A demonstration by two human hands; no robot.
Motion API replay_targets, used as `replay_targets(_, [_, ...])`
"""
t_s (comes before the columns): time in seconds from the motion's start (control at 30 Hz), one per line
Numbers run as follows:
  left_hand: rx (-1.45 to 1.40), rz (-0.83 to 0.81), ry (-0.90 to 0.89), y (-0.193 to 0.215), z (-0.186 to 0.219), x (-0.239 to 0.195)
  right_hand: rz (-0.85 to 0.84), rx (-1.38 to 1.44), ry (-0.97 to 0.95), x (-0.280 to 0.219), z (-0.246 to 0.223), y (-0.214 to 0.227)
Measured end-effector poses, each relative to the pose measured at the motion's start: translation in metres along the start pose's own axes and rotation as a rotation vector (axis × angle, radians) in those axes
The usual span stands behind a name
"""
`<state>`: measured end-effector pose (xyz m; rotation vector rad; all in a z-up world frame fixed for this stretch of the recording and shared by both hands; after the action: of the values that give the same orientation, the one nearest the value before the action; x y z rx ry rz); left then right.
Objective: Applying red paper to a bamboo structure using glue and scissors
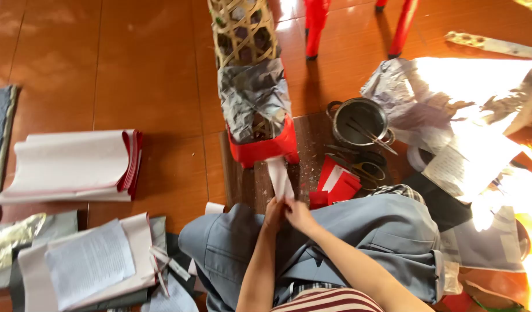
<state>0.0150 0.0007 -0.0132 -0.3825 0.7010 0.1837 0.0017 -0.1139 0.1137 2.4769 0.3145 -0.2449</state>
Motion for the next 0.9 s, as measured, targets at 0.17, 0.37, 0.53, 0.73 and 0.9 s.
replay_targets(0.17, [0.184, 0.082, -0.088, 0.016, 0.000, -0.003, -0.038, 0.113, 0.066, 0.012, 0.004, 0.074])
replay_targets(0.37, [0.181, 0.112, 0.033, 0.011, 0.002, -0.003, 0.607, -0.858, 0.035, 0.079, 0.087, 0.215])
replay_targets(0.53, [0.029, 0.123, 0.082, 0.009, 0.009, -0.005, 0.711, -1.103, 0.230, 0.090, 0.119, 0.248])
replay_targets(0.73, [-0.068, 0.092, 0.054, 0.010, 0.010, -0.006, 0.796, -1.196, 0.286, 0.077, 0.124, 0.251])
replay_targets(0.9, [-0.109, 0.103, 0.062, 0.012, 0.002, 0.007, 0.664, -1.029, -0.076, 0.026, 0.062, 0.212])
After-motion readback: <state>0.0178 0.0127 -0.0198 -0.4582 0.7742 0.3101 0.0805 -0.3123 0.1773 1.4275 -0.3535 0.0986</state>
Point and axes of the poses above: each hand's wrist, its own x-axis towards the middle knuckle, its own y-axis out of the back of the hand, z = x × y, the point moved 2 cm from there along x, towards the middle knuckle, and after that the axes turned 3 degrees about x, right-handed, at the moved point
